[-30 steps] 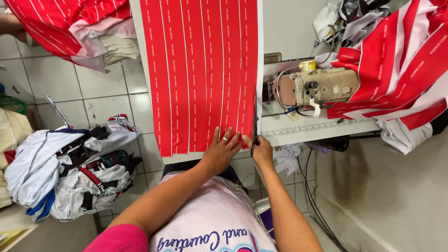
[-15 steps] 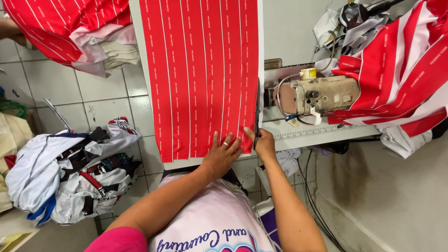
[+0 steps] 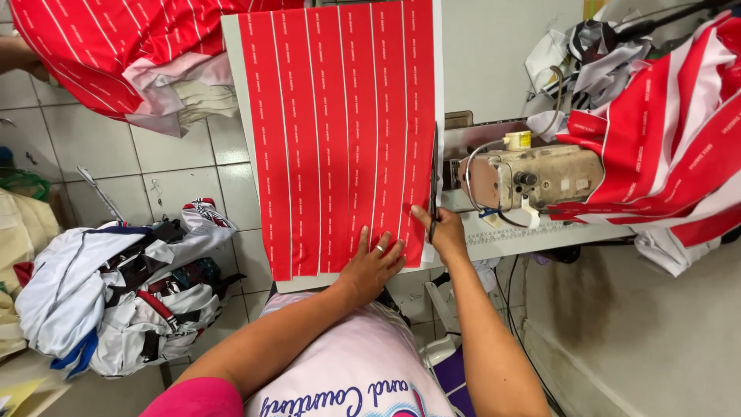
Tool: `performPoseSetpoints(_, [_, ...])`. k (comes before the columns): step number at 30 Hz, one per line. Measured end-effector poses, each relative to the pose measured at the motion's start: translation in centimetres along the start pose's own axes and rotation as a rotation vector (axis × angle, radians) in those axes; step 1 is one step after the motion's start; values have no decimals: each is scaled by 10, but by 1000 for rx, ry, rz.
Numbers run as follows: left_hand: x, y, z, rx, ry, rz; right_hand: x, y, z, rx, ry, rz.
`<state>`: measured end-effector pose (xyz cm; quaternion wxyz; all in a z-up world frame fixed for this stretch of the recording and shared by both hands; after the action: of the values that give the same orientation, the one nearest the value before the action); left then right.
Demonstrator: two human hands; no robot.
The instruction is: Cutting strips of red and white striped fabric using scissors on a workbench in a factory setting.
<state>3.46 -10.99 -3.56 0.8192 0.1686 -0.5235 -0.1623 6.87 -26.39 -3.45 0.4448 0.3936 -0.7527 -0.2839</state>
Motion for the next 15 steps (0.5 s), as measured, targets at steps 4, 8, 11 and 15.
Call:
performPoseSetpoints(4, [0,-1,-2,-15,-9,0,4,-20,-6,2,16,3])
performPoseSetpoints(8, [2,-1,-5,-30,-30,-15,5,-39,-9,48,23,16])
performPoseSetpoints(11, [8,3,-6,-39,-31,-3,6,-34,-15,49,41,38])
performPoseSetpoints(15, [10,4,-8,-68,-24,29,8,-12,-49,12,52,13])
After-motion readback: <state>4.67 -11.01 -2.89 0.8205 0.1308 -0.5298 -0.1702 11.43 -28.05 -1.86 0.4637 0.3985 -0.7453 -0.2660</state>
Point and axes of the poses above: each hand's wrist, its own y-axis away from the middle knuckle, its own x-axis out of the back of the hand, z = x × y, the point moved 7 cm from there along -y, towards the middle knuckle, and after that the axes turned 15 degrees about -x, right-handed, at the moved point
